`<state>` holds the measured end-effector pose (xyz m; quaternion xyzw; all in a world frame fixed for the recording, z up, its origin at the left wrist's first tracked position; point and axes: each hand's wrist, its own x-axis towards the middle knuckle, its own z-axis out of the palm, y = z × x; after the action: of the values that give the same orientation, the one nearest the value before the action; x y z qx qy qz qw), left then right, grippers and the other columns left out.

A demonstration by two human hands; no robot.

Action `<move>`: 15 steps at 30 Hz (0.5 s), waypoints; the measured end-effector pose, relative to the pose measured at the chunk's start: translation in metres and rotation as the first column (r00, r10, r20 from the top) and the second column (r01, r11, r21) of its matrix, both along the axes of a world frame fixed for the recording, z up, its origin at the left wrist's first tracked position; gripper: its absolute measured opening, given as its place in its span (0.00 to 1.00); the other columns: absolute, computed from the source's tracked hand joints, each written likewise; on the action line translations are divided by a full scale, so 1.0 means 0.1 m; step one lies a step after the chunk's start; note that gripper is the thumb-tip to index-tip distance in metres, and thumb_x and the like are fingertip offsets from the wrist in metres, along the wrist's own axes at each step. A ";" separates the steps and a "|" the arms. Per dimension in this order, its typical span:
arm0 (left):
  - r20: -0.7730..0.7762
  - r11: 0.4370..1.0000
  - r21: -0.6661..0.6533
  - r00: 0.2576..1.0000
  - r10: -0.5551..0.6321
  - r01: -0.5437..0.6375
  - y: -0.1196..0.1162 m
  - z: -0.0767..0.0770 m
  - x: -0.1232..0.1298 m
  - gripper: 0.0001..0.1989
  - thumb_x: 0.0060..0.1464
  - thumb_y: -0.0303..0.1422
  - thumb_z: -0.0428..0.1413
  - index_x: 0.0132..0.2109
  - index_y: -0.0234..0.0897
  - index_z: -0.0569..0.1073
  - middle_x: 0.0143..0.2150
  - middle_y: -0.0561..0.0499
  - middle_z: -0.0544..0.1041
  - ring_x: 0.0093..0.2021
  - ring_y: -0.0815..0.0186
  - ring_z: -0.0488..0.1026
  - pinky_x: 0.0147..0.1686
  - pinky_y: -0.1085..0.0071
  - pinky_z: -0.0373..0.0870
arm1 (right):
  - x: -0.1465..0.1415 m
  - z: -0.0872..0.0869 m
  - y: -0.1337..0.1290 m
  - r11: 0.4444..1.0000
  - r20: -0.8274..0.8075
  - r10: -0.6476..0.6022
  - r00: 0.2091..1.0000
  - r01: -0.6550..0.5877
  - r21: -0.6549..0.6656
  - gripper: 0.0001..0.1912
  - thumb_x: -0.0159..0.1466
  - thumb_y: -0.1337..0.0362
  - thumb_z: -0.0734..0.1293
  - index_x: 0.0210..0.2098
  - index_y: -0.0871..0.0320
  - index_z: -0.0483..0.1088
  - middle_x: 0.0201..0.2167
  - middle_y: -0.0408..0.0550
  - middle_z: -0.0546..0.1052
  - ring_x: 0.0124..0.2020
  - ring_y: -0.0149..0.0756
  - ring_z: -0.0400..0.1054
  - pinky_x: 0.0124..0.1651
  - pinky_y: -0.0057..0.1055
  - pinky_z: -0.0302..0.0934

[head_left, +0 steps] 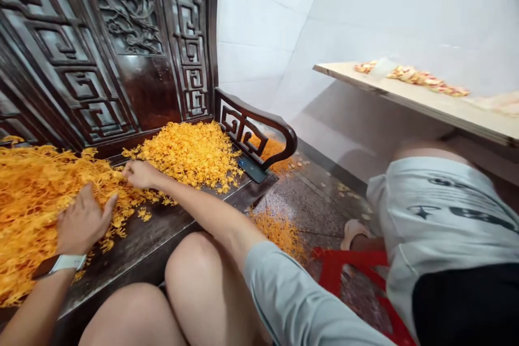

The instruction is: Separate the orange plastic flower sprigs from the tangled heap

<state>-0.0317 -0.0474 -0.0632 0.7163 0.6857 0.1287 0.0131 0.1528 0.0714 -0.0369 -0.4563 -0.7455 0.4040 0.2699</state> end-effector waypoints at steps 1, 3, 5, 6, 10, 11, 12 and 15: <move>0.010 1.000 -0.012 1.000 0.009 -0.009 -0.01 0.00 -0.03 0.44 0.65 0.61 0.36 0.74 0.32 0.47 0.70 0.22 0.67 0.64 0.27 0.72 0.61 0.36 0.67 | 0.10 0.08 -0.03 1.000 -0.023 -0.015 1.000 0.016 0.011 0.10 0.62 0.73 0.71 0.29 0.56 0.67 0.26 0.40 0.72 0.36 0.35 0.67 0.39 0.25 0.55; 0.037 0.998 -0.061 0.999 0.008 -0.005 -0.01 0.01 -0.07 0.46 0.64 0.62 0.37 0.75 0.33 0.45 0.74 0.22 0.62 0.67 0.28 0.69 0.63 0.37 0.67 | 0.31 0.27 -0.07 0.997 -0.064 -0.073 0.995 0.074 0.013 0.11 0.65 0.71 0.70 0.29 0.57 0.65 0.25 0.39 0.69 0.34 0.33 0.64 0.36 0.24 0.53; 0.057 0.994 -0.109 0.998 0.015 -0.008 -0.01 0.03 -0.08 0.48 0.64 0.62 0.39 0.76 0.31 0.43 0.77 0.21 0.55 0.71 0.28 0.65 0.65 0.39 0.64 | 0.51 0.49 -0.11 0.994 -0.169 -0.109 0.980 0.108 -0.016 0.12 0.68 0.70 0.69 0.29 0.57 0.65 0.26 0.38 0.67 0.33 0.31 0.62 0.36 0.23 0.54; 0.056 0.993 -0.117 0.998 0.024 -0.017 -0.02 0.03 -0.07 0.49 0.64 0.62 0.38 0.77 0.30 0.43 0.78 0.21 0.53 0.73 0.29 0.62 0.67 0.39 0.63 | 0.62 0.61 -0.14 0.994 -0.230 -0.112 0.967 0.108 -0.027 0.12 0.70 0.70 0.68 0.29 0.58 0.65 0.27 0.38 0.68 0.33 0.30 0.62 0.38 0.23 0.54; 0.021 0.994 -0.083 0.997 0.077 -0.074 -0.07 0.12 0.00 0.47 0.66 0.60 0.33 0.76 0.26 0.47 0.75 0.20 0.59 0.72 0.33 0.64 0.68 0.43 0.62 | 1.09 1.10 -0.26 0.977 -0.472 -0.204 0.858 0.212 -0.036 0.13 0.72 0.75 0.62 0.30 0.59 0.64 0.29 0.38 0.66 0.32 0.27 0.58 0.39 0.23 0.54; 0.011 0.992 -0.078 0.995 0.098 -0.097 -0.08 0.16 0.02 0.46 0.66 0.59 0.33 0.76 0.26 0.49 0.74 0.21 0.61 0.71 0.33 0.66 0.67 0.42 0.63 | 1.23 1.21 -0.29 0.951 -0.534 -0.286 0.795 0.306 -0.054 0.14 0.73 0.73 0.61 0.31 0.59 0.63 0.28 0.38 0.64 0.31 0.27 0.56 0.37 0.24 0.53; 0.004 0.991 -0.082 0.994 0.107 -0.106 -0.09 0.19 0.02 0.46 0.67 0.58 0.33 0.76 0.25 0.50 0.74 0.22 0.62 0.71 0.32 0.65 0.66 0.41 0.62 | 1.39 1.32 -0.31 0.926 -0.580 -0.343 0.739 0.369 -0.078 0.14 0.75 0.70 0.60 0.31 0.58 0.62 0.28 0.38 0.63 0.30 0.27 0.55 0.35 0.25 0.51; 0.018 0.987 -0.129 0.995 0.099 -0.096 -0.13 0.27 0.03 0.45 0.67 0.58 0.32 0.75 0.25 0.50 0.77 0.24 0.57 0.74 0.34 0.60 0.70 0.42 0.57 | 1.85 1.57 -0.40 0.937 -0.602 -0.334 0.725 0.327 -0.125 0.14 0.77 0.63 0.61 0.33 0.56 0.60 0.26 0.37 0.58 0.25 0.27 0.47 0.29 0.27 0.43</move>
<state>-0.0288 -0.0600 -0.0364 0.6779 0.7265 0.0938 0.0612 0.3378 0.0313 0.1200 -0.4263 -0.5213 0.4794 0.5627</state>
